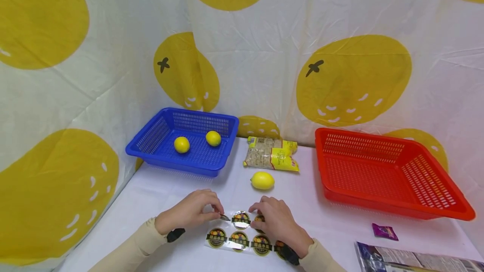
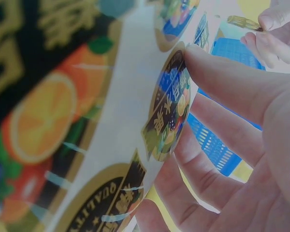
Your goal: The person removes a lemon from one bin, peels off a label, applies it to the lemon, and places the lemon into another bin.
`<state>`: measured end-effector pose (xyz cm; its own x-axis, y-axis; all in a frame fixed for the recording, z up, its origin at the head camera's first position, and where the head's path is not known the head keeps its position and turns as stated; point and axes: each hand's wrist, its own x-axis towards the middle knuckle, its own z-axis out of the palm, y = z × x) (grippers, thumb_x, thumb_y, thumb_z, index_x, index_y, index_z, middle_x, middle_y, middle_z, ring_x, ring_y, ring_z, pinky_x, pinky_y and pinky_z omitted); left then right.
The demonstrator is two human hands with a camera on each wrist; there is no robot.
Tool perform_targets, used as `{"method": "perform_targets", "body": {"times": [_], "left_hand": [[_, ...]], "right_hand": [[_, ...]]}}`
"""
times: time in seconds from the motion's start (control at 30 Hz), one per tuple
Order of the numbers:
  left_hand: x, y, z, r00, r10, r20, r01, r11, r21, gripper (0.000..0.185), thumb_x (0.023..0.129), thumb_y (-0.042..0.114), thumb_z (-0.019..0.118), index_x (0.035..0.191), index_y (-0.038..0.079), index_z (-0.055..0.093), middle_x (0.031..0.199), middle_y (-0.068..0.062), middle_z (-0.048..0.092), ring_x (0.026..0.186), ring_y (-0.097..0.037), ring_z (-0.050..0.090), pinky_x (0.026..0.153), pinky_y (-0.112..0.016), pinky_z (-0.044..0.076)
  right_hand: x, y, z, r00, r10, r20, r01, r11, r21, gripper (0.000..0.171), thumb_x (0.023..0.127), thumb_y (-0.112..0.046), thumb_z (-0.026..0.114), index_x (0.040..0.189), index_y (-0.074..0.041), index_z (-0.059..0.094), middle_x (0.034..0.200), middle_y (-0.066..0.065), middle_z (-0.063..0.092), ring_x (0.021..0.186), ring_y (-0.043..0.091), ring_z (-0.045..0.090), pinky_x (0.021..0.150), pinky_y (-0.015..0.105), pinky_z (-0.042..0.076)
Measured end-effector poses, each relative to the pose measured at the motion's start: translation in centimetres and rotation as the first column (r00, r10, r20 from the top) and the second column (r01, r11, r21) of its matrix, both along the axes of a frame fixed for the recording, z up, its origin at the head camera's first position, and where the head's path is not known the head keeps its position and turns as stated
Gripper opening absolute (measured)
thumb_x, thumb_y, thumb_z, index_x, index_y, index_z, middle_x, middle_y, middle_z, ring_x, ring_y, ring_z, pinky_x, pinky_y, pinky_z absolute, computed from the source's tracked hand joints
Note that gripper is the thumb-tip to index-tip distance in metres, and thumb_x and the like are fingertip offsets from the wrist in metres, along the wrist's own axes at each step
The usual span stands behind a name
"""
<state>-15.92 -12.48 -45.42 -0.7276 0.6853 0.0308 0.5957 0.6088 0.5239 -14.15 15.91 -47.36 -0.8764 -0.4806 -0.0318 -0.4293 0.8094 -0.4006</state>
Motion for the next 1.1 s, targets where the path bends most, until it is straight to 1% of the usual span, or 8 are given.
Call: {"method": "perform_targets", "body": {"times": [0.23, 0.4, 0.5, 0.67, 0.9, 1.1], "left_hand": [[-0.2, -0.1, 0.0, 1.000, 0.006, 0.023, -0.007, 0.999, 0.042, 0.006, 0.092, 0.021, 0.077, 0.097, 0.024, 0.079, 0.092, 0.014, 0.071, 0.088, -0.009, 0.064, 0.078, -0.019, 0.047], [-0.4, 0.0, 0.1, 1.000, -0.002, 0.007, 0.001, 0.997, 0.074, 0.007, 0.092, 0.019, 0.077, 0.098, 0.021, 0.079, 0.093, 0.011, 0.073, 0.090, -0.008, 0.066, 0.082, -0.021, 0.050], [-0.5, 0.1, 0.0, 1.000, -0.005, 0.005, 0.005, 0.996, 0.090, 0.007, 0.092, 0.018, 0.077, 0.099, 0.020, 0.079, 0.093, 0.010, 0.074, 0.091, -0.004, 0.066, 0.084, -0.025, 0.053], [-0.8, 0.2, 0.0, 1.000, -0.008, 0.014, 0.007, 0.995, 0.101, 0.007, 0.093, 0.017, 0.076, 0.099, 0.020, 0.077, 0.095, 0.009, 0.074, 0.091, 0.000, 0.064, 0.086, -0.027, 0.054], [-1.0, 0.6, -0.1, 1.000, -0.010, 0.008, 0.009, 0.993, 0.114, 0.007, 0.094, 0.016, 0.075, 0.099, 0.020, 0.076, 0.096, 0.008, 0.073, 0.092, -0.002, 0.064, 0.086, -0.027, 0.054], [-1.6, 1.1, -0.2, 1.000, -0.012, -0.012, 0.013, 0.994, 0.113, 0.007, 0.093, 0.014, 0.074, 0.099, 0.019, 0.076, 0.096, 0.007, 0.074, 0.092, -0.002, 0.065, 0.086, -0.026, 0.055]], "right_hand": [[-0.1, -0.1, 0.0, 1.000, -0.006, 0.019, 0.006, 1.000, -0.003, 0.030, 0.081, -0.035, 0.086, 0.108, -0.023, 0.078, 0.087, -0.012, 0.062, 0.079, 0.005, 0.054, 0.071, 0.029, 0.042], [-0.1, 0.0, 0.1, 1.000, 0.001, 0.006, -0.001, 1.000, -0.004, 0.031, 0.081, -0.035, 0.087, 0.108, -0.023, 0.078, 0.086, -0.011, 0.062, 0.079, 0.005, 0.054, 0.070, 0.029, 0.042], [-0.1, 0.0, 0.2, 1.000, 0.002, 0.007, -0.002, 1.000, -0.006, 0.032, 0.081, -0.036, 0.087, 0.108, -0.023, 0.078, 0.087, -0.011, 0.062, 0.079, 0.005, 0.054, 0.070, 0.029, 0.041], [-0.1, -0.1, 0.2, 1.000, -0.008, 0.029, 0.008, 1.000, -0.006, 0.032, 0.081, -0.036, 0.086, 0.109, -0.023, 0.078, 0.088, -0.011, 0.062, 0.080, 0.005, 0.055, 0.072, 0.029, 0.043], [-0.1, 0.0, 0.3, 0.999, -0.001, 0.051, 0.002, 1.000, -0.020, 0.034, 0.081, -0.034, 0.086, 0.112, -0.021, 0.079, 0.087, -0.011, 0.061, 0.079, 0.005, 0.054, 0.068, 0.026, 0.043], [-0.3, 0.2, 0.2, 0.997, 0.001, 0.080, 0.001, 0.999, -0.032, 0.035, 0.083, -0.035, 0.085, 0.114, -0.020, 0.079, 0.087, -0.012, 0.060, 0.079, 0.003, 0.053, 0.067, 0.022, 0.043]]}}
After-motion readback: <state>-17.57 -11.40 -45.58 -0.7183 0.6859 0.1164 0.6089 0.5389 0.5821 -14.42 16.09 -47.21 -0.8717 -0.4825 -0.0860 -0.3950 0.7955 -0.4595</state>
